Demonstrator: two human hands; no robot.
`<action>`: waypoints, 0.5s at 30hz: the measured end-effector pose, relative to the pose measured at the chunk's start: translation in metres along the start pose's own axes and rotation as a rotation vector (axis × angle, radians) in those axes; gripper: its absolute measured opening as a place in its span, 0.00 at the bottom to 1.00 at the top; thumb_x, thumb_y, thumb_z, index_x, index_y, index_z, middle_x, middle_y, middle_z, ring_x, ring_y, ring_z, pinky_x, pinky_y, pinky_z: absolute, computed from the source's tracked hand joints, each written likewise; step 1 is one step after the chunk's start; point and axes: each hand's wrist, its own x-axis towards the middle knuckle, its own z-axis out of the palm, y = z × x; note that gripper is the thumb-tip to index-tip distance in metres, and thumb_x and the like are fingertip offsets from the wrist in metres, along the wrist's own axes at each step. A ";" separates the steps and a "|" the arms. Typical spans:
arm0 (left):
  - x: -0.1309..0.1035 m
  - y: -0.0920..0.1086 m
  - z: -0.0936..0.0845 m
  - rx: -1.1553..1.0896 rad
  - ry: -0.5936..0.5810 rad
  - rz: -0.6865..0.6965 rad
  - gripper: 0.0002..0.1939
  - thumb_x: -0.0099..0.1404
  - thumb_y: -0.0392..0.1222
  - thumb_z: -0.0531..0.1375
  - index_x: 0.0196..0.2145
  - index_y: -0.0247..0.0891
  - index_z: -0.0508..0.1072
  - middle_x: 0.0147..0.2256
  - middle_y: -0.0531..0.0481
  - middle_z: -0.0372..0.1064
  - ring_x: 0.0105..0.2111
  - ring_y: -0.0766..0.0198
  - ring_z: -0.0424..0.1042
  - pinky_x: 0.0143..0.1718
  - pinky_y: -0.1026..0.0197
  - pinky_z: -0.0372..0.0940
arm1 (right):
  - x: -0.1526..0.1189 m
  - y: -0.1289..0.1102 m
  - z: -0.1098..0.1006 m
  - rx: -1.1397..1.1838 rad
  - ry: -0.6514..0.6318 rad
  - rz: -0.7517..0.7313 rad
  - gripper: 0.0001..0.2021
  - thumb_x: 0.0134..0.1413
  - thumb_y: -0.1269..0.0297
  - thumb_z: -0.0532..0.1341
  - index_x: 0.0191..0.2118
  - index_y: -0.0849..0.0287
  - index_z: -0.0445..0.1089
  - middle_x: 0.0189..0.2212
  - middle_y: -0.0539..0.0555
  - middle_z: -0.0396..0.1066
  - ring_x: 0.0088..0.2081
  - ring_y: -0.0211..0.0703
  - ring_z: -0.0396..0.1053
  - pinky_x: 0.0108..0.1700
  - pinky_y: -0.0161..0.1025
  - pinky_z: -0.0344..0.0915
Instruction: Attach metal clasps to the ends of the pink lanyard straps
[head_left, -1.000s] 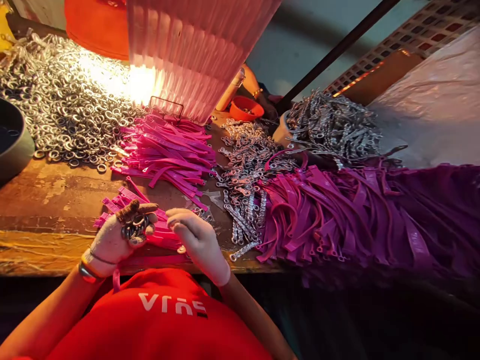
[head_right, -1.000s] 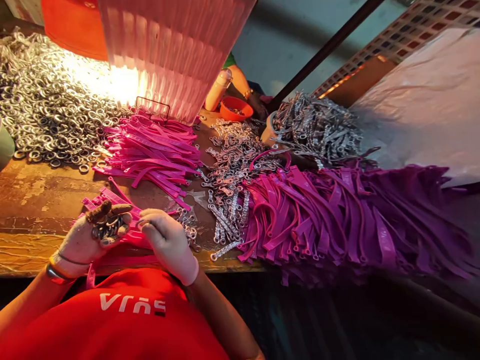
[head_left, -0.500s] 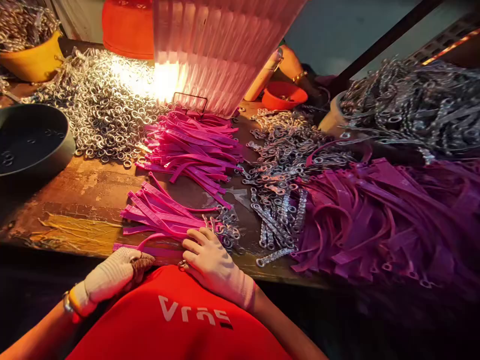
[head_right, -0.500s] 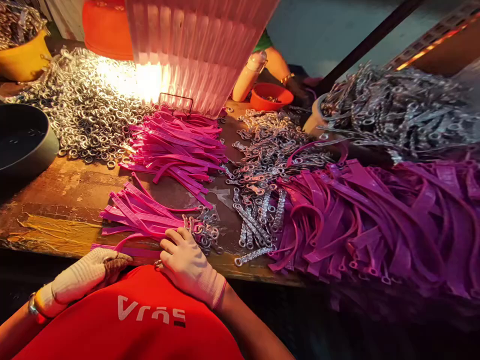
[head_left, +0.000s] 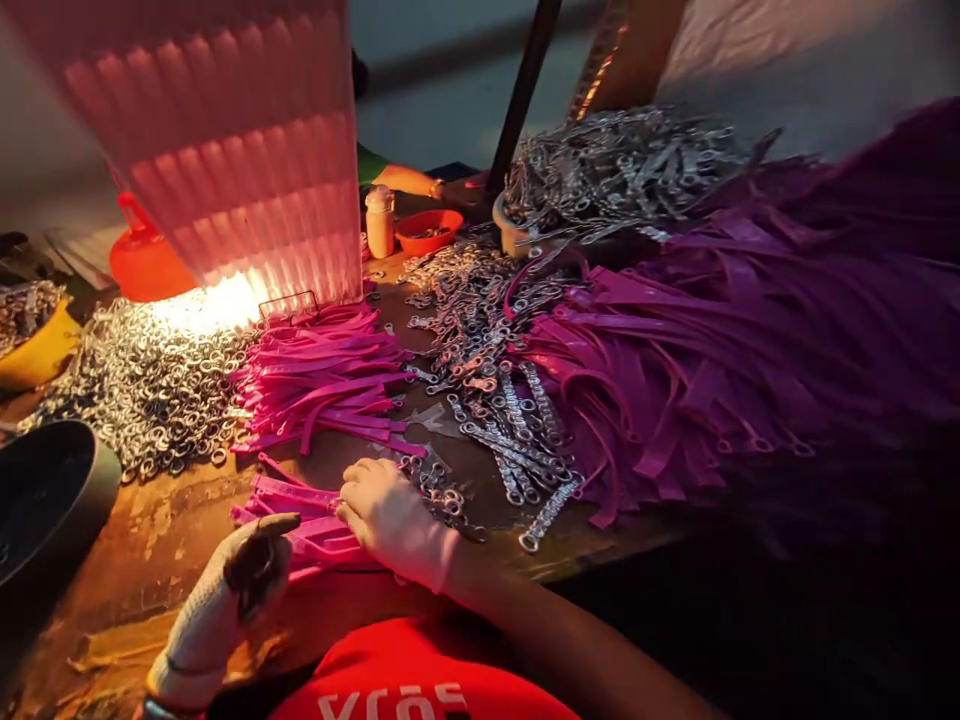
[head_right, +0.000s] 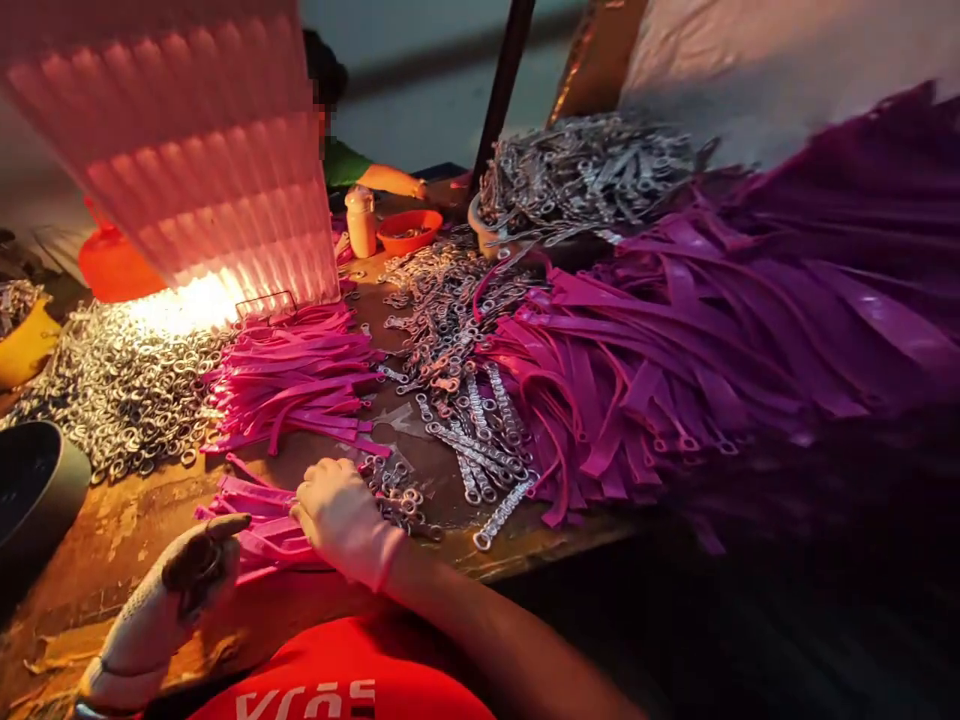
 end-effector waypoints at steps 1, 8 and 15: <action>0.008 0.004 0.012 -0.111 -0.002 -0.050 0.32 0.51 0.60 0.72 0.46 0.33 0.79 0.26 0.49 0.72 0.20 0.69 0.67 0.20 0.69 0.64 | 0.007 0.000 0.002 -0.050 -0.081 0.037 0.12 0.66 0.60 0.60 0.38 0.64 0.76 0.40 0.63 0.77 0.45 0.54 0.71 0.46 0.47 0.63; 0.081 0.020 0.058 -0.271 -0.156 -0.234 0.17 0.66 0.46 0.60 0.45 0.29 0.76 0.23 0.47 0.70 0.15 0.69 0.64 0.09 0.72 0.50 | 0.019 0.065 -0.008 0.372 0.104 0.123 0.11 0.65 0.63 0.59 0.34 0.59 0.77 0.35 0.54 0.78 0.39 0.43 0.72 0.43 0.37 0.62; 0.149 0.043 0.121 0.079 -0.328 -0.018 0.08 0.61 0.41 0.63 0.37 0.34 0.76 0.21 0.56 0.62 0.16 0.73 0.58 0.13 0.73 0.50 | 0.056 0.148 -0.027 1.077 0.643 0.589 0.16 0.53 0.50 0.61 0.34 0.58 0.76 0.32 0.50 0.76 0.37 0.44 0.68 0.41 0.38 0.64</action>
